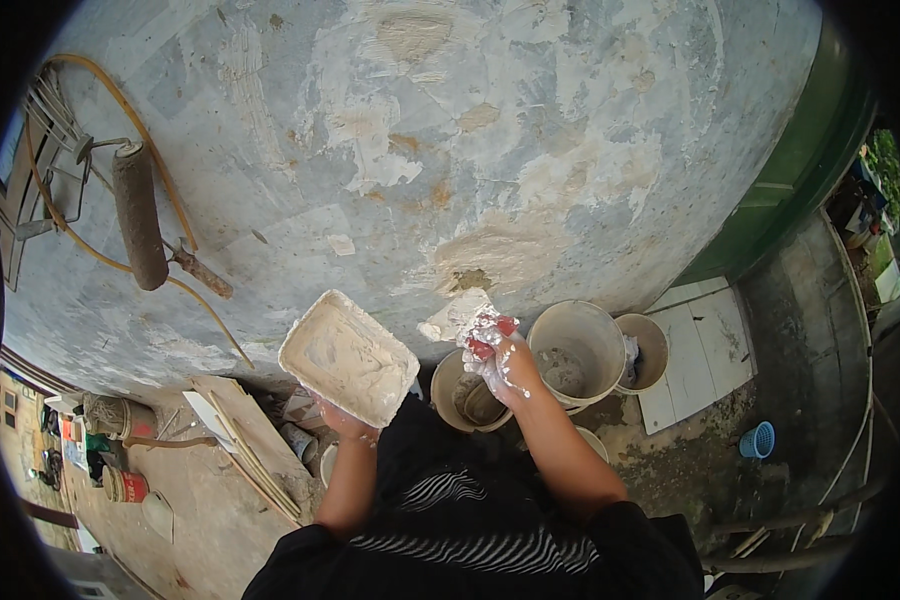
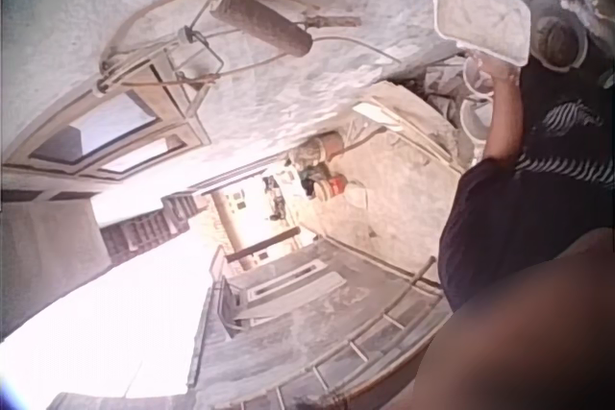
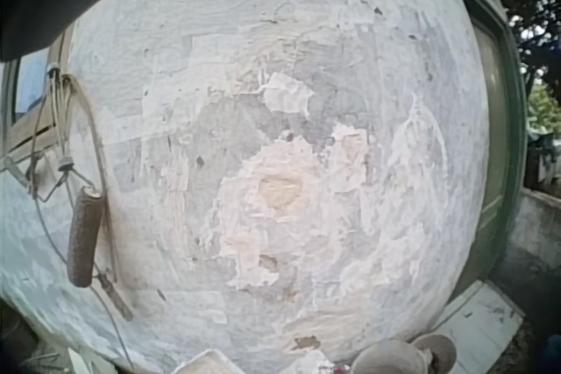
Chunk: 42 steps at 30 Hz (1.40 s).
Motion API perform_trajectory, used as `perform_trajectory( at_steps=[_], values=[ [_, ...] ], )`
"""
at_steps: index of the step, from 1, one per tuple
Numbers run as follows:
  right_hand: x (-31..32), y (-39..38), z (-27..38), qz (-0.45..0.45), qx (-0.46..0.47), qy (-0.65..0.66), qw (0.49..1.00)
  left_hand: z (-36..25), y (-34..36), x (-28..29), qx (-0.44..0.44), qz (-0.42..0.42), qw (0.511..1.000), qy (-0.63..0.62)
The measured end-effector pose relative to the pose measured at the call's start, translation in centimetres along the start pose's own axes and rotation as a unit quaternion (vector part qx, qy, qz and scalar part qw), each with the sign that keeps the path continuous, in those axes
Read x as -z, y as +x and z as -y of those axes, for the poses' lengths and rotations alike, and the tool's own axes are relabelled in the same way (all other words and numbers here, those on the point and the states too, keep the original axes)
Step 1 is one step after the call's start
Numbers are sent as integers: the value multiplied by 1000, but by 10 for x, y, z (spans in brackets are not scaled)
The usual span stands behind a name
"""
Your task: Apply wall putty or filler to damaged areas of an exterior wall using a putty knife.
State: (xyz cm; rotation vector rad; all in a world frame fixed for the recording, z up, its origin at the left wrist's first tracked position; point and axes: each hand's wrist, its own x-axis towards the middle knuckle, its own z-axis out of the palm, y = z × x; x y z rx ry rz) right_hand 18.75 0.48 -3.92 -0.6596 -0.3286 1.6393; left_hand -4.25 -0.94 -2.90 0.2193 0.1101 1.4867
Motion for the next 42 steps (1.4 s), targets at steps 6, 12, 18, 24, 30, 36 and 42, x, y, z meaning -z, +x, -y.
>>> perform_trajectory(
  at_steps=[6,12,18,24,30,36,42],
  values=[
    [35,26,-7,-142,-37,-33,989,-6,-10,-1,-90,85,991,57],
    [107,91,-43,-181,-35,54,981,-19,-22,7,-119,66,986,92],
    [96,145,-51,-196,-27,70,978,-25,-31,9,-185,-48,961,202],
    [69,185,-47,-230,7,102,968,-38,-35,19,-208,-52,939,270],
    [75,204,-27,-172,26,115,978,-33,-28,10,-184,-63,966,169],
    [66,165,-24,-193,31,100,976,-37,-26,15,-184,-68,958,209],
    [80,166,-41,-232,-10,56,971,-37,-26,18,-151,-31,974,166]
  ],
)
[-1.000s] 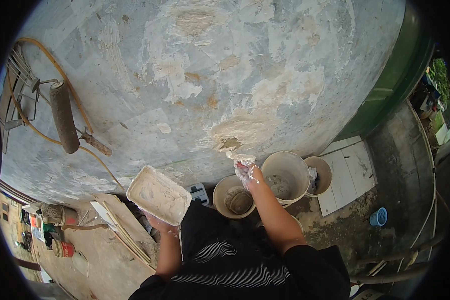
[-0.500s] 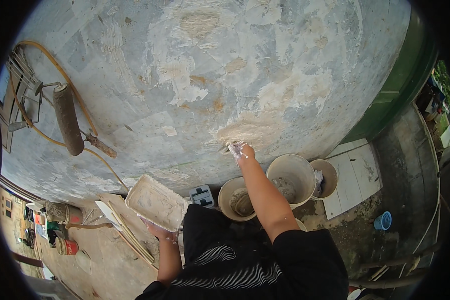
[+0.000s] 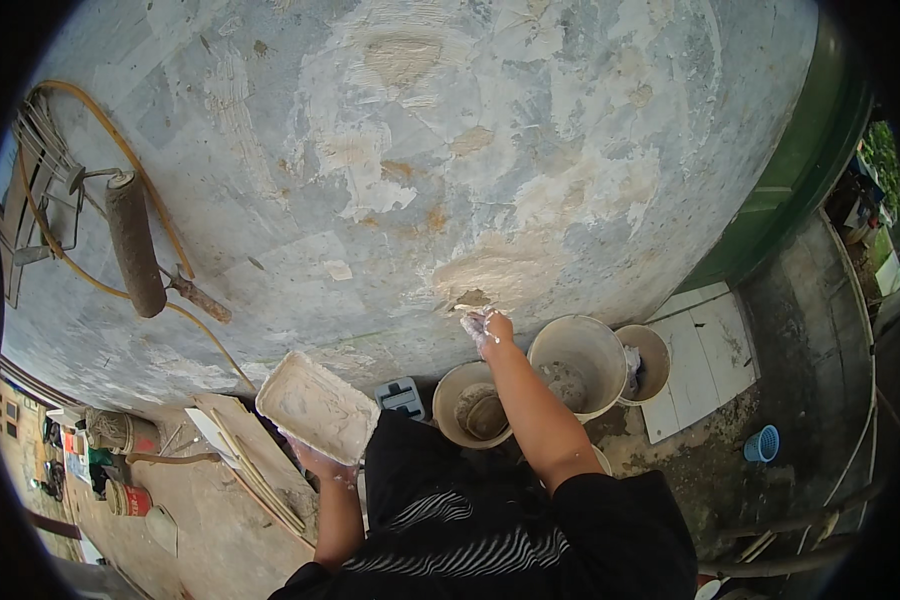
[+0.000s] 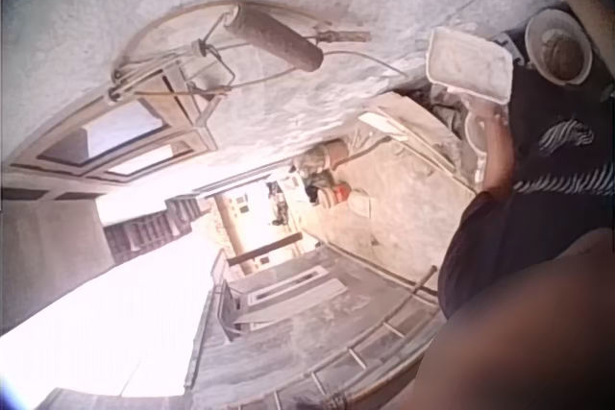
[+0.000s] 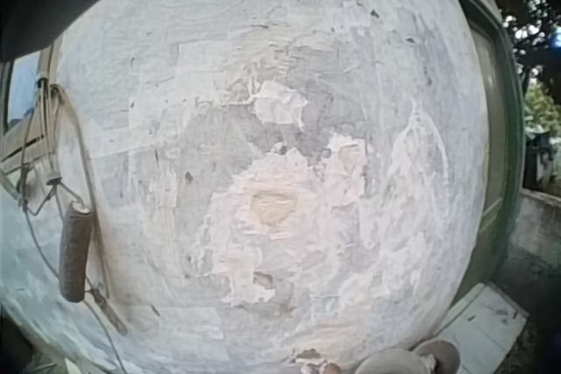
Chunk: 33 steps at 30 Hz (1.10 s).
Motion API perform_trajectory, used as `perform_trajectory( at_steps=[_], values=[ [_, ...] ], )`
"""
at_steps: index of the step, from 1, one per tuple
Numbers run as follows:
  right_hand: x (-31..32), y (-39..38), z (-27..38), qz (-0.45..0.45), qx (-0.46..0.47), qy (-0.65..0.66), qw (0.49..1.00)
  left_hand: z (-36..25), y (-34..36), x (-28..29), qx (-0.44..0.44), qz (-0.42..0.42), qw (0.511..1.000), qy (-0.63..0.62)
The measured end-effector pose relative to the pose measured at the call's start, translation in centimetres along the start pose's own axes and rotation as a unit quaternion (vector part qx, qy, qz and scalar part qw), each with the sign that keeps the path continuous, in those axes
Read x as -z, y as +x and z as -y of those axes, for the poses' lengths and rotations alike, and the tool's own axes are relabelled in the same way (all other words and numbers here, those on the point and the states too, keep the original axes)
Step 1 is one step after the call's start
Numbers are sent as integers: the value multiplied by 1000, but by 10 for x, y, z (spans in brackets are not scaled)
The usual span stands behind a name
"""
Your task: Apply wall putty or filler to damaged areas of an exterior wall using a putty knife.
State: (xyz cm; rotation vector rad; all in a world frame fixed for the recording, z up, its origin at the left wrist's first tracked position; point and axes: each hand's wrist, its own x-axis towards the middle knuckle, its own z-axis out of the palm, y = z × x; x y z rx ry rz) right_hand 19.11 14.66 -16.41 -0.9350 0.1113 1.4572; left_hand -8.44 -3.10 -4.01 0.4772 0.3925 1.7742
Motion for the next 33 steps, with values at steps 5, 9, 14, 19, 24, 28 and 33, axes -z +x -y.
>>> perform_trajectory(
  at_steps=[5,9,14,19,24,28,33],
  values=[
    [-10,22,-5,27,6,-32,999,2,5,9,-15,13,1000,16],
    [-29,-3,2,93,48,-21,994,2,5,4,-31,-49,997,46],
    [-31,-37,20,109,65,26,992,7,7,0,-29,-38,996,69],
    [-5,-28,8,73,42,2,996,9,6,7,7,10,997,-70],
    [-7,-5,-12,40,20,-119,992,13,5,4,-36,-1,997,72],
    [-40,-12,0,92,91,-96,987,11,5,8,-22,-16,1000,10],
    [-43,-57,20,123,92,-38,987,11,2,10,-44,0,988,146]
  ],
)
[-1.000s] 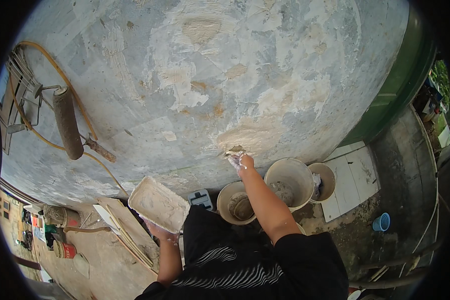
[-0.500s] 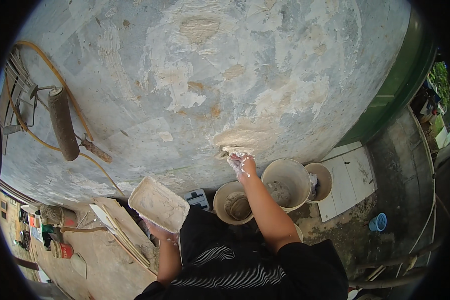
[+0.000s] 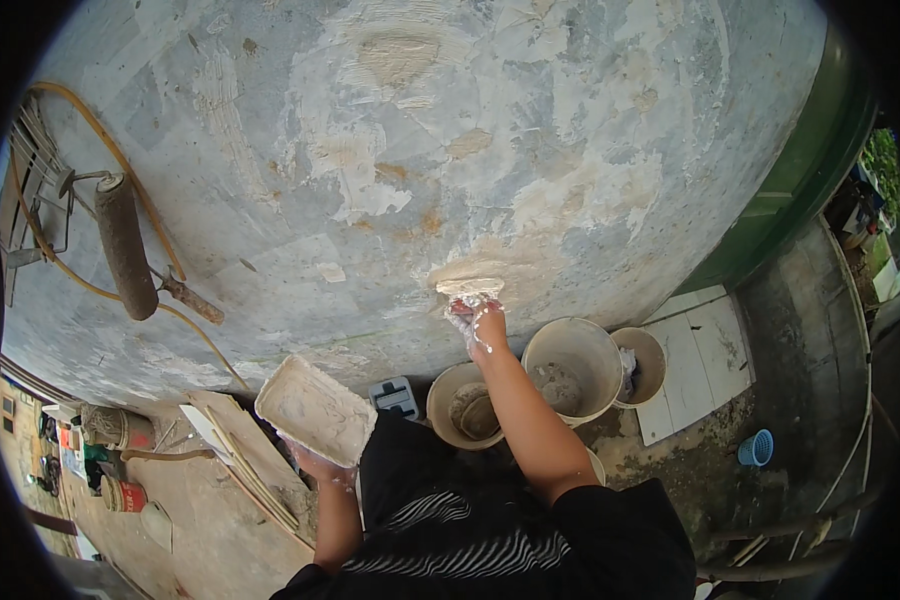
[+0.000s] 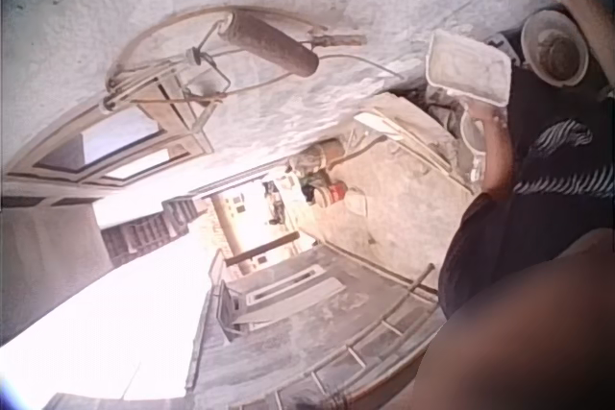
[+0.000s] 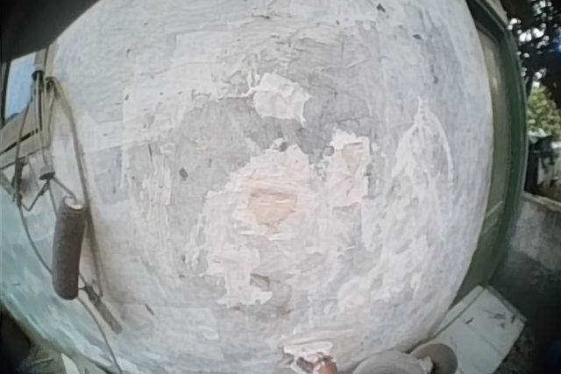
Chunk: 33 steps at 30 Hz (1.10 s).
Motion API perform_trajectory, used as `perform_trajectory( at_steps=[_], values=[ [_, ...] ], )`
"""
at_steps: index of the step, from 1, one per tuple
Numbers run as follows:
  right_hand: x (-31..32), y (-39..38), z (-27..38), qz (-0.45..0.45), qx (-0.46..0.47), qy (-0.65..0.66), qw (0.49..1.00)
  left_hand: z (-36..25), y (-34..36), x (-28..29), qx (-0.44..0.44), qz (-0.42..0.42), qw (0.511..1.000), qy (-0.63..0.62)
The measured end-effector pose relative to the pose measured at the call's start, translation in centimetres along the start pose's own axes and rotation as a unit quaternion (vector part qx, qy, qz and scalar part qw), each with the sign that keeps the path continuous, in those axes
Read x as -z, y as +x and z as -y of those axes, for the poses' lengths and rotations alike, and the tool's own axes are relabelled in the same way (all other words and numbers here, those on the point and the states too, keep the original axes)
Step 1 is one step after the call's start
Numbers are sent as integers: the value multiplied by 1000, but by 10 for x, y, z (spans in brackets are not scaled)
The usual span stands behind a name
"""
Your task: Apply wall putty or filler to damaged areas of an exterior wall using a putty knife.
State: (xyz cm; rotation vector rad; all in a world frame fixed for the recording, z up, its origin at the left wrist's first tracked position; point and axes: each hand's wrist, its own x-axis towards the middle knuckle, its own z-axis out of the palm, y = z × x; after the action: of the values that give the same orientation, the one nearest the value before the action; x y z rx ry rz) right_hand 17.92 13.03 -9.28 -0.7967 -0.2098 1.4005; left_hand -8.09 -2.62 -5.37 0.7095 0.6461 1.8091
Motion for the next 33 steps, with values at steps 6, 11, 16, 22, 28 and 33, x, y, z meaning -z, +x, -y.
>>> perform_trajectory(
  at_steps=[6,11,16,22,28,33],
  values=[
    [51,27,-38,-50,-26,-4,998,-1,1,-12,48,32,978,-199],
    [49,58,-52,-78,-64,-34,994,1,1,-11,25,25,991,-129],
    [24,33,-15,-14,-33,13,999,-4,-1,-11,7,-32,995,-89],
    [33,15,-13,-50,-56,27,997,9,2,21,2,-12,1000,12],
    [30,44,-37,-57,-51,-49,996,2,3,-17,31,-35,994,-101],
    [2,9,5,10,-8,28,1000,-2,4,-18,34,-61,995,-76]
  ],
)
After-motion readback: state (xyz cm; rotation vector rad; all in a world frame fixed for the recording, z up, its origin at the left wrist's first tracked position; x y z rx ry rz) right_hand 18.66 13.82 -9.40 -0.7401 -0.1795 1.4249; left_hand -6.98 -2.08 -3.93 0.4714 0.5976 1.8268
